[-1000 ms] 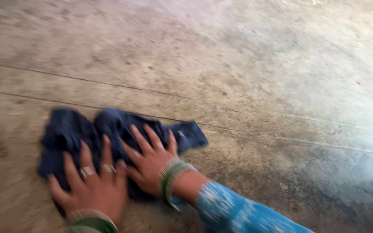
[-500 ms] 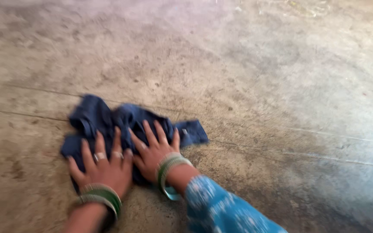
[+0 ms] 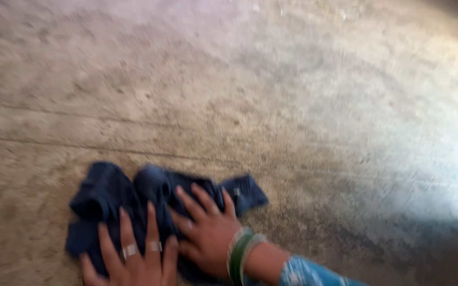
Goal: The person wipes a tiled floor with a dark blue cloth, moving in a repetitive scrubbing motion. They briefly pick up a yellow bucket and place it down before resuming the wiping action across the floor surface.
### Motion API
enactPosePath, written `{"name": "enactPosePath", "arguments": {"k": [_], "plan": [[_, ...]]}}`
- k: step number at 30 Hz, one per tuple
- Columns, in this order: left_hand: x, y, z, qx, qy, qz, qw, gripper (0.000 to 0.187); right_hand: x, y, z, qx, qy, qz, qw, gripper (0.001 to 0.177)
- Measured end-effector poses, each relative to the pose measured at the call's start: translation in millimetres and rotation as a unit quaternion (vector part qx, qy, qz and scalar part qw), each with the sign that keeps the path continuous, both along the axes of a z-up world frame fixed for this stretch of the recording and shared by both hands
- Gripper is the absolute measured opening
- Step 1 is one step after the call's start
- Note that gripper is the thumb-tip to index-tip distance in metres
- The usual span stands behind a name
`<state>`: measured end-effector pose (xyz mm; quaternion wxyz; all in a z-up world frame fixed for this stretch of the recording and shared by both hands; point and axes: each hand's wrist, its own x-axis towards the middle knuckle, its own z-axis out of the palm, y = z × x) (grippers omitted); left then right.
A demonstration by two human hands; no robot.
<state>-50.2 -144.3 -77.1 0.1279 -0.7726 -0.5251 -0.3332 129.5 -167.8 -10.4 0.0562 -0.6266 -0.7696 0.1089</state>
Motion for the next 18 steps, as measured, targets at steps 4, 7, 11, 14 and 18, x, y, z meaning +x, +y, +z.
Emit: {"name": "enactPosePath", "arguments": {"k": [4, 7, 11, 14, 18], "plan": [[34.8, 64.4, 26.1, -0.08, -0.004, -0.007, 0.997, 0.062, 12.1, 62.7, 23.3, 0.003, -0.012, -0.063, 0.998, 0.068], [56.0, 130.6, 26.6, -0.11, 0.032, -0.02, 0.993, 0.066, 25.7, 114.4, 25.6, -0.021, -0.017, -0.111, 0.993, 0.068], [70.8, 179.0, 22.9, -0.164, 0.07, -0.013, 0.984, 0.067, 42.6, 162.2, 25.3, -0.046, -0.017, -0.131, 0.99, 0.066], [69.5, 183.9, 27.4, -0.175, 0.084, -0.012, 0.981, 0.07, 37.7, 156.4, 25.9, -0.026, -0.023, -0.15, 0.988, 0.068], [66.5, 144.0, 28.4, -0.123, 0.062, -0.036, 0.99, 0.071, 27.2, 109.4, 25.7, -0.027, -0.006, -0.173, 0.985, 0.071]]}}
